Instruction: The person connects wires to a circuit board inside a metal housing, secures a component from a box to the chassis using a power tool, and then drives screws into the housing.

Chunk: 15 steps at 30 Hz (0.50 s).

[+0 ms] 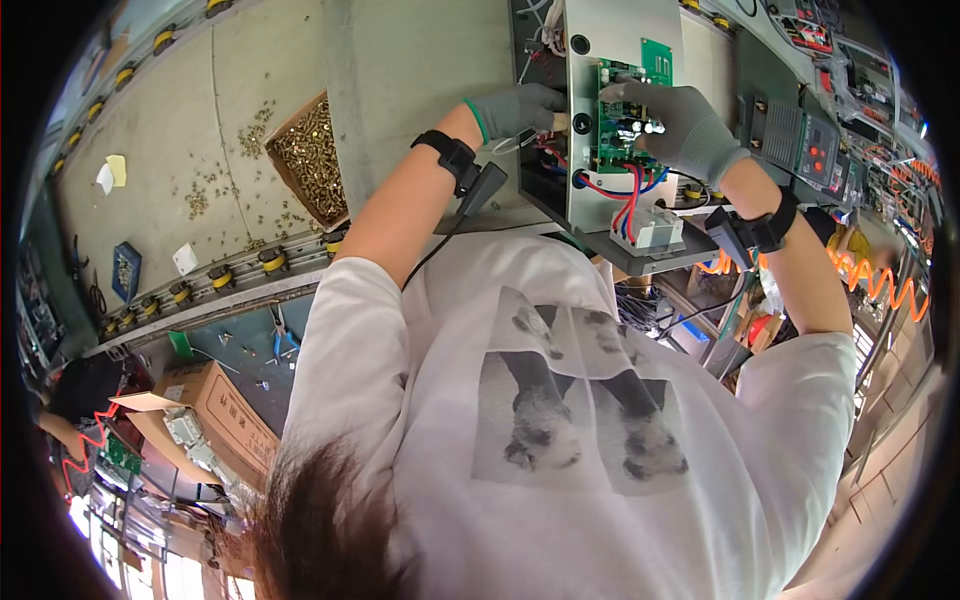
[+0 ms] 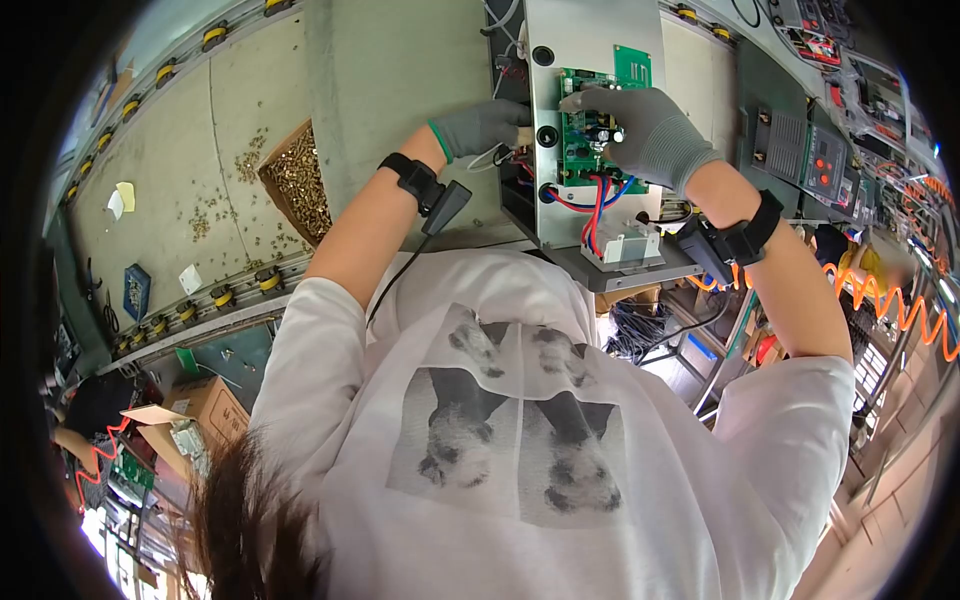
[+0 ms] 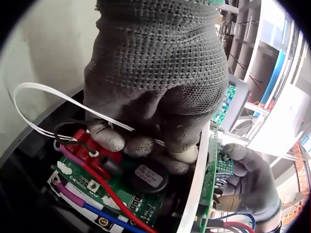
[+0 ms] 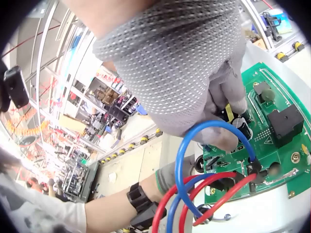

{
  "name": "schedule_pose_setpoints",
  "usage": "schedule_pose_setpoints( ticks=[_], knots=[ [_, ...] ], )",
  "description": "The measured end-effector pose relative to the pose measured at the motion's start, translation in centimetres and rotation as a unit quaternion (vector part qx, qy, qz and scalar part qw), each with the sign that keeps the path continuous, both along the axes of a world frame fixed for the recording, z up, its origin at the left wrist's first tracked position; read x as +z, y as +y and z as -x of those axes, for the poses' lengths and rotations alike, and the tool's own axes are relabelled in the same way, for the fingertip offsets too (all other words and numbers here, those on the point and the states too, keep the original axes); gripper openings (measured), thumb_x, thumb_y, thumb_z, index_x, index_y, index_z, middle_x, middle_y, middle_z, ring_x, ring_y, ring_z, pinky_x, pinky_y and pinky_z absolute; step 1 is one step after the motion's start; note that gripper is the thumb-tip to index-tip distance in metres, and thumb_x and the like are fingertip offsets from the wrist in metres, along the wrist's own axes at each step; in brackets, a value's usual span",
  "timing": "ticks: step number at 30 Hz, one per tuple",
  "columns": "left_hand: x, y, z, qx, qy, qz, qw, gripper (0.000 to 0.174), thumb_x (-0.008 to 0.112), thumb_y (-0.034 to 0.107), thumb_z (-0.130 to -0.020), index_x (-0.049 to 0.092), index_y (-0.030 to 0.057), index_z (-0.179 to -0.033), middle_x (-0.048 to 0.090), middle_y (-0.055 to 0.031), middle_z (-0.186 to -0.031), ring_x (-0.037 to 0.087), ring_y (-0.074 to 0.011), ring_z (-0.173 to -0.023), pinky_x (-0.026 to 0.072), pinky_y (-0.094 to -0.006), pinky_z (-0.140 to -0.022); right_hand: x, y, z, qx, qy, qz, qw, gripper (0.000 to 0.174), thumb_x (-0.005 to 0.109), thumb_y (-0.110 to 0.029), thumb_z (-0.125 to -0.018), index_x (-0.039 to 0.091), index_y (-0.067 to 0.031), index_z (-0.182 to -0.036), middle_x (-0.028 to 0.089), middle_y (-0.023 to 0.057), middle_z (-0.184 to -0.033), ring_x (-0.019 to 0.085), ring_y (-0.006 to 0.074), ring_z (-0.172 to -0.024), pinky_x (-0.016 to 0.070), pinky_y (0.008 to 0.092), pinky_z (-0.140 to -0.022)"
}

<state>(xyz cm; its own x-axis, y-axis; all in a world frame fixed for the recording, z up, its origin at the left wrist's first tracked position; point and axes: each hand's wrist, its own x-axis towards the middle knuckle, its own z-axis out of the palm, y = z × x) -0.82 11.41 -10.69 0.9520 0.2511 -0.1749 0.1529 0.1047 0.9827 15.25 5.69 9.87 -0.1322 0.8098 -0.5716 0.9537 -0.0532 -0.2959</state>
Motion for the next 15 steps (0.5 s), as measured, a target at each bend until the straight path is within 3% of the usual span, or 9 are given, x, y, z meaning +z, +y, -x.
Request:
schedule_pose_setpoints(
  ticks=[5, 7, 8, 10, 11, 13, 15],
  knots=[
    [0.4, 0.0, 0.1, -0.034, 0.010, 0.029, 0.999, 0.043, 0.059, 0.034, -0.087, 0.061, -0.0018, -0.110, 0.065, -0.0074, -0.092, 0.053, -0.0131, -0.080, 0.0450, -0.0293, -0.075, -1.6, -0.6, -1.0, 0.039, 0.022, -0.071, 0.996, 0.051, 0.060, 0.002, -0.067, 0.061, -0.0181, -0.114, 0.065, 0.0104, -0.104, 0.063, 0.0300, -0.090, 0.0510, 0.0352, -0.082],
    [-0.3, -1.3, 0.2, 0.065, 0.005, 0.054, 0.996, 0.040, 0.059, 0.030, -0.085, 0.061, -0.0015, -0.111, 0.065, -0.0074, -0.093, 0.054, -0.0124, -0.079, 0.0454, -0.0293, -0.073, -1.7, -0.5, -0.9, 0.036, 0.039, -0.076, 0.996, 0.051, 0.060, 0.001, -0.067, 0.061, -0.0183, -0.114, 0.065, 0.0105, -0.103, 0.063, 0.0302, -0.090, 0.0510, 0.0353, -0.082],
    [-0.7, -1.6, 0.2, 0.064, 0.006, 0.053, 0.997, 0.040, 0.059, 0.030, -0.085, 0.061, -0.0015, -0.111, 0.065, -0.0074, -0.093, 0.054, -0.0124, -0.079, 0.0454, -0.0293, -0.073, -1.5, -0.6, -0.7, 0.031, 0.034, -0.074, 0.996, 0.051, 0.060, 0.000, -0.066, 0.061, -0.0182, -0.114, 0.065, 0.0107, -0.104, 0.062, 0.0304, -0.091, 0.0510, 0.0354, -0.082],
    [0.1, -2.2, 0.6, 0.096, 0.064, 0.055, 0.992, 0.036, 0.058, 0.024, -0.080, 0.063, 0.0041, -0.110, 0.066, -0.0130, -0.092, 0.060, -0.0216, -0.078, 0.0471, -0.0320, -0.075, -1.3, -0.5, -0.4, 0.026, 0.031, -0.070, 0.997, 0.050, 0.061, -0.001, -0.066, 0.061, -0.0180, -0.113, 0.065, 0.0108, -0.104, 0.062, 0.0306, -0.091, 0.0510, 0.0356, -0.082],
    [0.6, -2.5, 0.7, 0.097, 0.065, 0.056, 0.992, 0.036, 0.058, 0.024, -0.080, 0.063, 0.0041, -0.110, 0.066, -0.0130, -0.092, 0.060, -0.0216, -0.078, 0.0471, -0.0320, -0.075, -1.2, -0.4, -0.1, 0.018, 0.006, -0.052, 0.998, 0.050, 0.061, -0.002, -0.066, 0.061, -0.0179, -0.113, 0.065, 0.0110, -0.104, 0.062, 0.0305, -0.092, 0.0508, 0.0355, -0.083],
    [4.0, -1.9, 1.3, 0.096, 0.095, -0.001, 0.991, 0.038, 0.058, 0.019, -0.081, 0.060, 0.0001, -0.113, 0.065, -0.0113, -0.095, 0.058, -0.0180, -0.079, 0.0463, -0.0301, -0.073, -1.3, -0.3, 0.0, 0.015, -0.018, -0.034, 0.999, 0.050, 0.061, -0.002, -0.066, 0.062, -0.0177, -0.113, 0.065, 0.0111, -0.104, 0.062, 0.0304, -0.092, 0.0507, 0.0355, -0.084],
    [2.8, -1.5, 0.8, 0.082, 0.076, -0.049, 0.993, 0.037, 0.057, 0.019, -0.081, 0.060, 0.0006, -0.113, 0.065, -0.0132, -0.094, 0.059, -0.0207, -0.081, 0.0463, -0.0304, -0.075, -1.7, -0.4, -0.3, 0.045, 0.000, -0.073, 0.996, 0.051, 0.061, -0.003, -0.066, 0.061, -0.0184, -0.115, 0.065, 0.0118, -0.104, 0.063, 0.0305, -0.091, 0.0507, 0.0363, -0.083]
  ],
)
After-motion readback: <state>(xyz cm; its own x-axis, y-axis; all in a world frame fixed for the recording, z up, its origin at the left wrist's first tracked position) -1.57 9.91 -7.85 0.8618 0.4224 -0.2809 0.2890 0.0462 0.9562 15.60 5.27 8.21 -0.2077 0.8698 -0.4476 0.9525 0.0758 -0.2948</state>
